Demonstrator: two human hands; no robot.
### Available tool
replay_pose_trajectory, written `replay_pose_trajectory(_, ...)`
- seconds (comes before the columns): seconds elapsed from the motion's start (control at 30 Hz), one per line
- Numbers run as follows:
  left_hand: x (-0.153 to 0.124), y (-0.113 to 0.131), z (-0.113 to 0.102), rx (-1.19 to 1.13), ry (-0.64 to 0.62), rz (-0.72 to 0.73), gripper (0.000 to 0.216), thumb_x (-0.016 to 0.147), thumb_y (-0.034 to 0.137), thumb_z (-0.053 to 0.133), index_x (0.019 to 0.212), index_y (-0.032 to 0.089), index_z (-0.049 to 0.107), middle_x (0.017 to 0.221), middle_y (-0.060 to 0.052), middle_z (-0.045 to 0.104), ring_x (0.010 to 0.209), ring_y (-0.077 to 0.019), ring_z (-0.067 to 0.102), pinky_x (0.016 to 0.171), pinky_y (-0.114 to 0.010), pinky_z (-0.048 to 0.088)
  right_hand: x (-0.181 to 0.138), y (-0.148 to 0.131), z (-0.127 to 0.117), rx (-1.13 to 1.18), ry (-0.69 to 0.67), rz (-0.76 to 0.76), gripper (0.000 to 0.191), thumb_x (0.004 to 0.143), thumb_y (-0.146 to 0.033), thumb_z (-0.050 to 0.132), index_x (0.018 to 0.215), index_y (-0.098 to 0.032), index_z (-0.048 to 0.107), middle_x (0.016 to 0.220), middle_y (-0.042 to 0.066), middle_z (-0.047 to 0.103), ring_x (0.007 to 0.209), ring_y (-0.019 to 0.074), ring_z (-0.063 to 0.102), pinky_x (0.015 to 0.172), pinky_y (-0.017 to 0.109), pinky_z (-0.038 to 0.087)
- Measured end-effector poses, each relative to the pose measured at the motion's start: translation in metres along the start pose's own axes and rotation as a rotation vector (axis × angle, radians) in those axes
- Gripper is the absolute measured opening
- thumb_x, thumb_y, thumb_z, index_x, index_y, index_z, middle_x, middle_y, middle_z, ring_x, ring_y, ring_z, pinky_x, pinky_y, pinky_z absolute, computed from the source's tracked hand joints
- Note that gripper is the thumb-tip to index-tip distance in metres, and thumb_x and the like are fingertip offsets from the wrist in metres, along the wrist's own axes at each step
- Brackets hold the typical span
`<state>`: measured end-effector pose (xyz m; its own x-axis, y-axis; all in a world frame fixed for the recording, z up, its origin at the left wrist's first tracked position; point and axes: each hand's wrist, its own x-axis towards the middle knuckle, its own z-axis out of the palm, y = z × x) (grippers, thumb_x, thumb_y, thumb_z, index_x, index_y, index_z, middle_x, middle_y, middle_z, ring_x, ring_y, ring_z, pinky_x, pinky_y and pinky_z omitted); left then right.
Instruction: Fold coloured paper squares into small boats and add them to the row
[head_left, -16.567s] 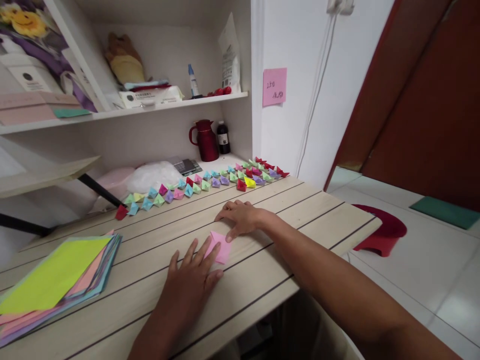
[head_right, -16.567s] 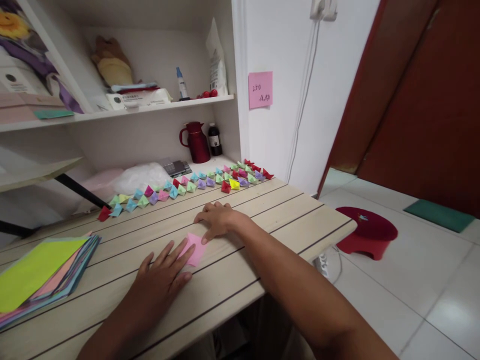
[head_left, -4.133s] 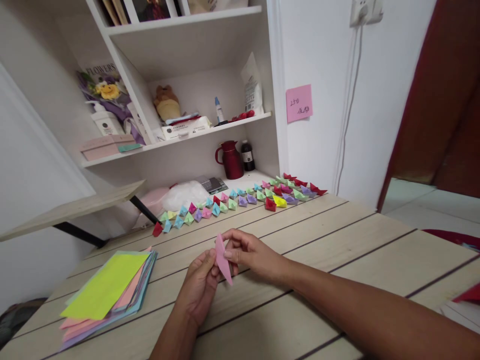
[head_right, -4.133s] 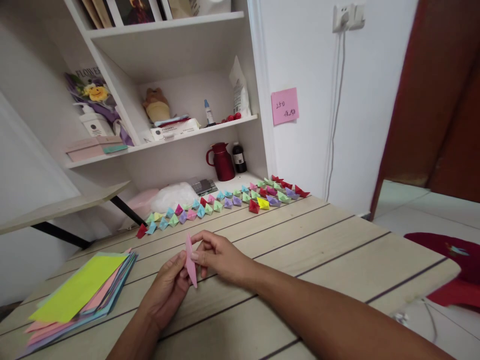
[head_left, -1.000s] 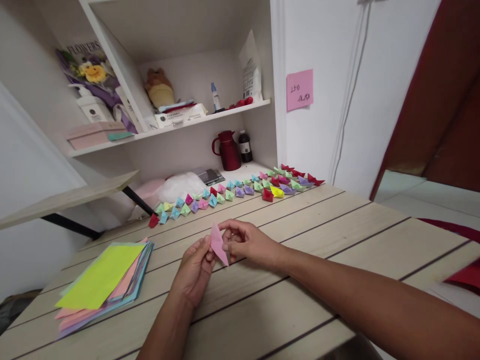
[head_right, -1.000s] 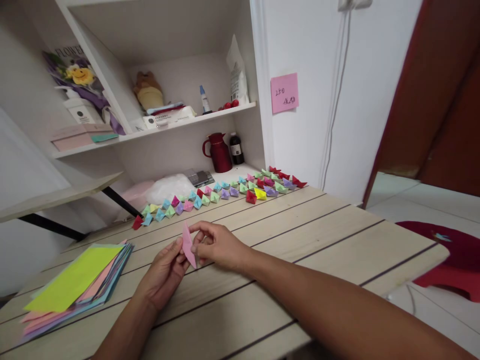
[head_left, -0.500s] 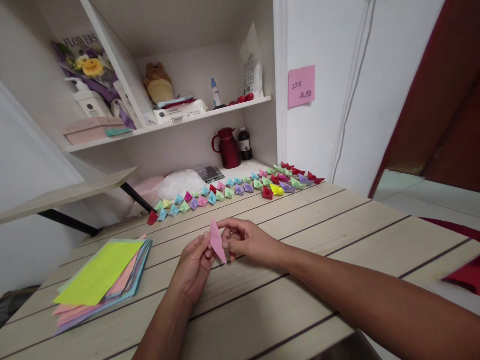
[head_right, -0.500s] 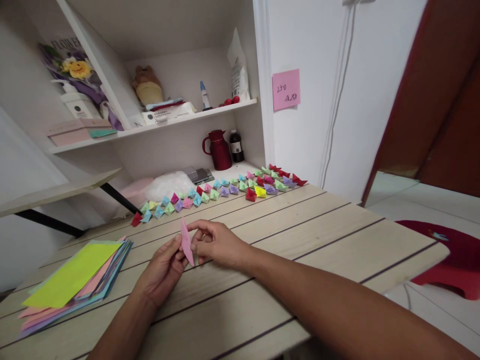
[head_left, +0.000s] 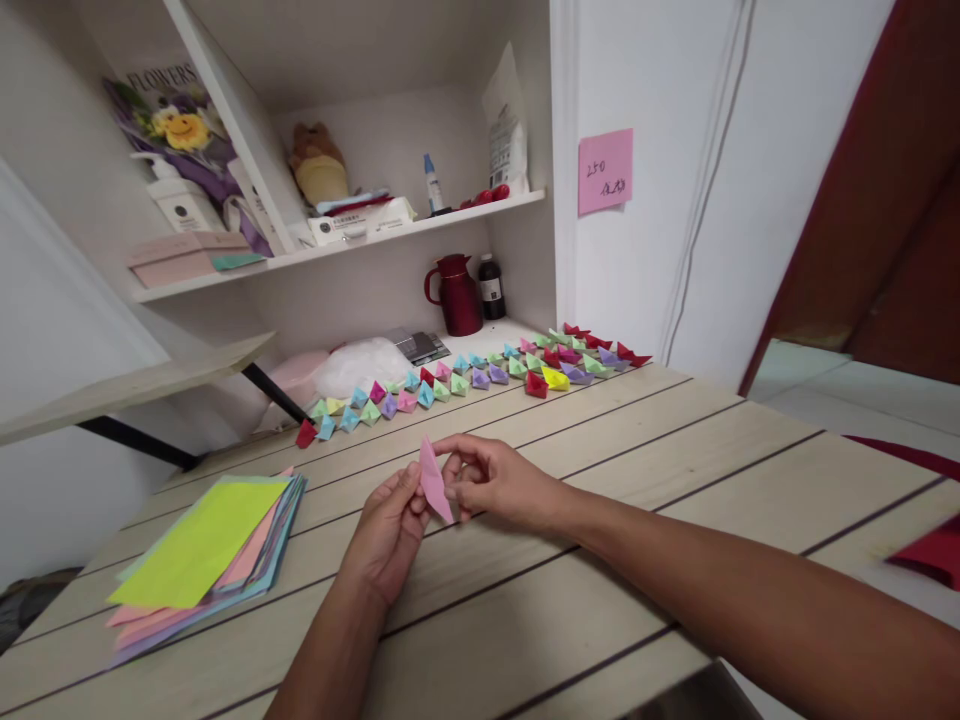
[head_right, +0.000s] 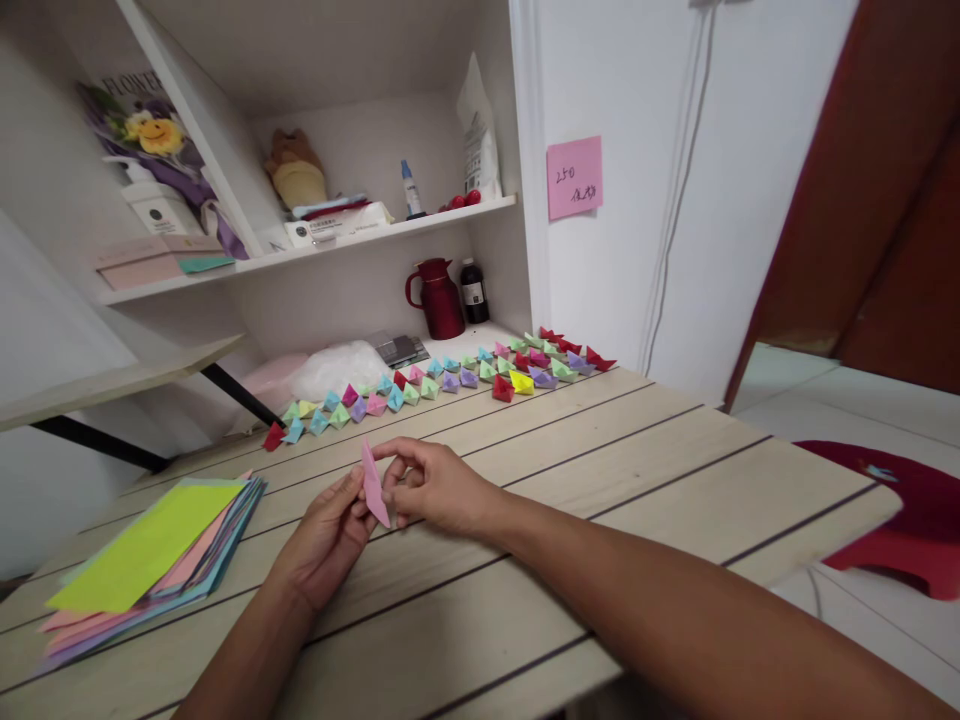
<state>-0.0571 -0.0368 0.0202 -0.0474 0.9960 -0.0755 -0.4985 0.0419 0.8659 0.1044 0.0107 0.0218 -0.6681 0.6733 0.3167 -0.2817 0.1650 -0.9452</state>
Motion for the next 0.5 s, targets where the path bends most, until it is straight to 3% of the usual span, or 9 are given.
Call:
replay_pose_trajectory(0.23,0.0017,-0.0017,-0.0010,-0.030,0.014,0.015,0.028,0.070,0.033,0.079,0.064,0.013,0.059,0.052,0.006,0.046,0.053,-0.0056,0.046,0.061,-0.016,0.046,0.0006,0.0007,0.0011,-0.032,0.044,-0.023,0.053,0.070,-0.009,0.063,0.120,-0.022,0.056,0.082,-0.003,0.059,0.052,0.0052,0.057,0.053,0.018,0.048)
replay_pose_trajectory(0.5,0.0005,-0.0007,0.0009,-0.022,0.033,0.003,0.030,0.067,0.034,0.080,0.066,0.013,0.059,0.052,0.007,0.045,0.050,-0.0050,0.043,0.057,-0.017,0.045,0.0001,0.0002,0.0014,-0.006,0.001,-0.005,0.056,0.071,-0.006,0.062,0.123,-0.023,0.054,0.082,-0.003,0.059,0.054,0.0052,0.057,0.053,0.018,0.048)
